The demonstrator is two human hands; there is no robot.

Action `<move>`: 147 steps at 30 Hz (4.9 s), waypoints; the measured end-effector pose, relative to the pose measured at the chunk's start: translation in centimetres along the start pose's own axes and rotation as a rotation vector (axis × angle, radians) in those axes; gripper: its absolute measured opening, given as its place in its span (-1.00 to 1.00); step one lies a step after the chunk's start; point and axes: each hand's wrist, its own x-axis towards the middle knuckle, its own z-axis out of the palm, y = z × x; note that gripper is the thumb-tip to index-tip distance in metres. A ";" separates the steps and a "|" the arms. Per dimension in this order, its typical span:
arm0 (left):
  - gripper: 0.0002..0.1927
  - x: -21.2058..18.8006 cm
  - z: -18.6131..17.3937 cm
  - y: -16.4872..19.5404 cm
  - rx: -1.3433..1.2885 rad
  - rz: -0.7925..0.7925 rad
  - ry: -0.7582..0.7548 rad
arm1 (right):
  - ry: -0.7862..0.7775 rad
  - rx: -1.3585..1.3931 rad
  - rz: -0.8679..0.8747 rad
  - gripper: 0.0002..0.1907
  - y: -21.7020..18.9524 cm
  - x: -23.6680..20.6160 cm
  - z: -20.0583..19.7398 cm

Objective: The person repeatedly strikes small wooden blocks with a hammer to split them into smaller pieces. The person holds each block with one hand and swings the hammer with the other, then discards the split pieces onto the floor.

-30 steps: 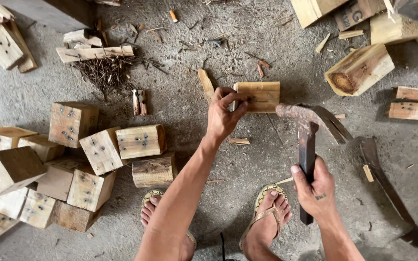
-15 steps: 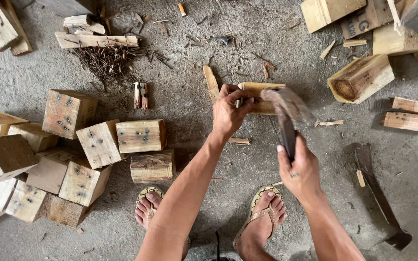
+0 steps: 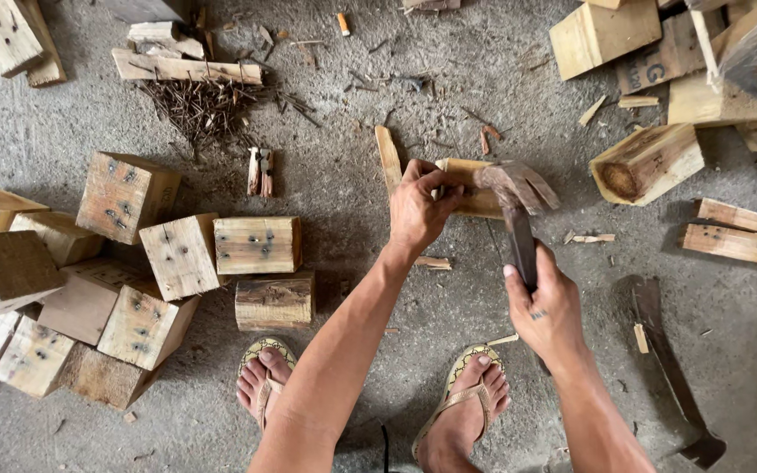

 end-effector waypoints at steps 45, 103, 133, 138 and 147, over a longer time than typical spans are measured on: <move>-0.83 0.8 0.3 -0.4 -0.067 -0.106 -0.072 | 0.053 0.065 0.126 -0.63 -0.2 0.2 -0.7; -0.62 -1.6 -0.9 0.4 0.078 0.358 -0.127 | 0.055 0.240 0.098 -0.73 -1.4 -9.2 -2.9; -0.70 -1.4 0.1 -0.1 0.139 0.256 -0.132 | 0.006 0.043 0.008 -0.67 -4.3 -2.7 -2.9; -0.13 0.0 -2.8 0.8 0.220 0.405 -0.177 | 0.026 0.155 0.112 -0.69 -4.0 -2.8 -3.1; 0.14 3.1 -2.9 0.2 0.380 0.207 -0.436 | 0.258 0.305 -0.143 -0.70 -5.3 -3.6 -6.3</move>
